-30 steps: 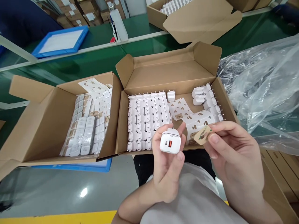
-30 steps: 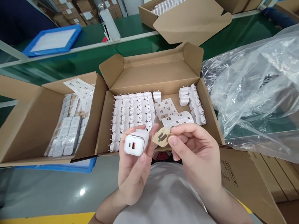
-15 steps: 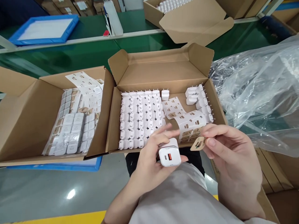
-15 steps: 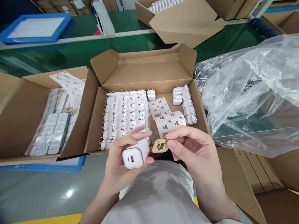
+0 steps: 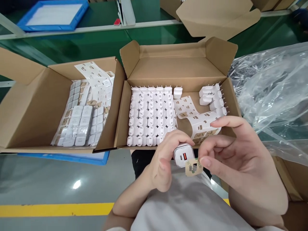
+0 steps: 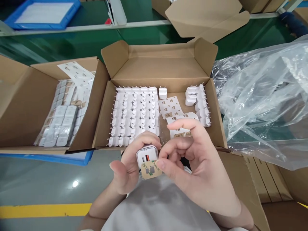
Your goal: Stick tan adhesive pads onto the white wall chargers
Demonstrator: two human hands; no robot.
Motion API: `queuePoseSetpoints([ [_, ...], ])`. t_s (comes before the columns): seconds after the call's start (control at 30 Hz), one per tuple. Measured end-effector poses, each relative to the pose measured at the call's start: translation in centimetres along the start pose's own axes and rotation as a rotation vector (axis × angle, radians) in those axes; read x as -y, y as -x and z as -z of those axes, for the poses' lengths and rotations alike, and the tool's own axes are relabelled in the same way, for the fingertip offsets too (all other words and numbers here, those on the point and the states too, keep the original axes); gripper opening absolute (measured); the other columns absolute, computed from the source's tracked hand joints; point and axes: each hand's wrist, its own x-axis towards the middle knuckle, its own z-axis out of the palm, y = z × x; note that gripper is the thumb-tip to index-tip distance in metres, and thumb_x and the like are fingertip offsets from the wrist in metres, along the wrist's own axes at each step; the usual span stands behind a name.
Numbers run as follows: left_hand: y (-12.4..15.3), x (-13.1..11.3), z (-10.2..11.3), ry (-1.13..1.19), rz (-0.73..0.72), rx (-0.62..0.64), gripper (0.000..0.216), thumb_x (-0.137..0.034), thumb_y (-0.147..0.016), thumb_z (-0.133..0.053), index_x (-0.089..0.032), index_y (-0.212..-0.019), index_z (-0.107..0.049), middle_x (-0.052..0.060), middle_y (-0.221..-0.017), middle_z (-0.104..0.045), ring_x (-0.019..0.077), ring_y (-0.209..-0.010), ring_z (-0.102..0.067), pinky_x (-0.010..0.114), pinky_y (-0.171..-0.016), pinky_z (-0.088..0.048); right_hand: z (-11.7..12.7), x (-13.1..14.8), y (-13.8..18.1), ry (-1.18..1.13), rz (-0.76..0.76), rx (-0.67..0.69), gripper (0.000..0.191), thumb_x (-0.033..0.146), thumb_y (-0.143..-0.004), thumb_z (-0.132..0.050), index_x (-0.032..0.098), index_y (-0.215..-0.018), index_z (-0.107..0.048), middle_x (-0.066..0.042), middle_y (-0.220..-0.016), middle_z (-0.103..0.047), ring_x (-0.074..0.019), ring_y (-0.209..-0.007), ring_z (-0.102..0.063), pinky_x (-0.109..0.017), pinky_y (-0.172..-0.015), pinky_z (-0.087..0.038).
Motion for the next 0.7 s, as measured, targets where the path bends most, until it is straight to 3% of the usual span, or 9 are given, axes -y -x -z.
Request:
queuePoseSetpoints([
  [0.1, -0.3, 0.1, -0.3, -0.041, -0.022, -0.009, 0.08, -0.07, -0.11, -0.008, -0.023, -0.105, -0.072, 0.01, -0.096, -0.068, 0.0283, -0.084, -0.061, 0.047, -0.091, -0.05, -1.0, 0.2, 0.1, 0.006, -0.039, -0.051, 0.041, 0.033, -0.083, -0.096, 0.037, -0.114, -0.068, 0.004, -0.07, -0.076, -0.0165, -0.06, -0.065, -0.026, -0.057, -0.051],
  [0.43, -0.6, -0.2, -0.4, -0.078, -0.005, 0.016, 0.081, -0.069, -0.111, -0.006, -0.022, -0.096, -0.07, 0.011, -0.093, -0.069, 0.029, -0.086, -0.063, 0.047, -0.09, -0.05, -0.4, 0.3, -0.4, 0.053, -0.039, 0.05, 0.05, 0.023, -0.082, -0.097, 0.037, -0.119, -0.066, 0.005, -0.071, -0.073, -0.0166, -0.059, -0.064, -0.026, -0.058, -0.056],
  [0.7, -0.9, -0.7, -0.1, -0.086, 0.067, 0.059, 0.088, -0.086, -0.103, -0.01, -0.02, -0.095, -0.067, 0.01, -0.092, -0.068, 0.0286, -0.084, -0.061, 0.048, -0.092, -0.051, 0.0, 0.1, -0.7, 0.055, 0.063, 0.172, 0.057, 0.008, -0.089, -0.089, 0.04, -0.126, -0.059, 0.007, -0.078, -0.072, -0.013, -0.063, -0.066, -0.022, -0.062, -0.06],
])
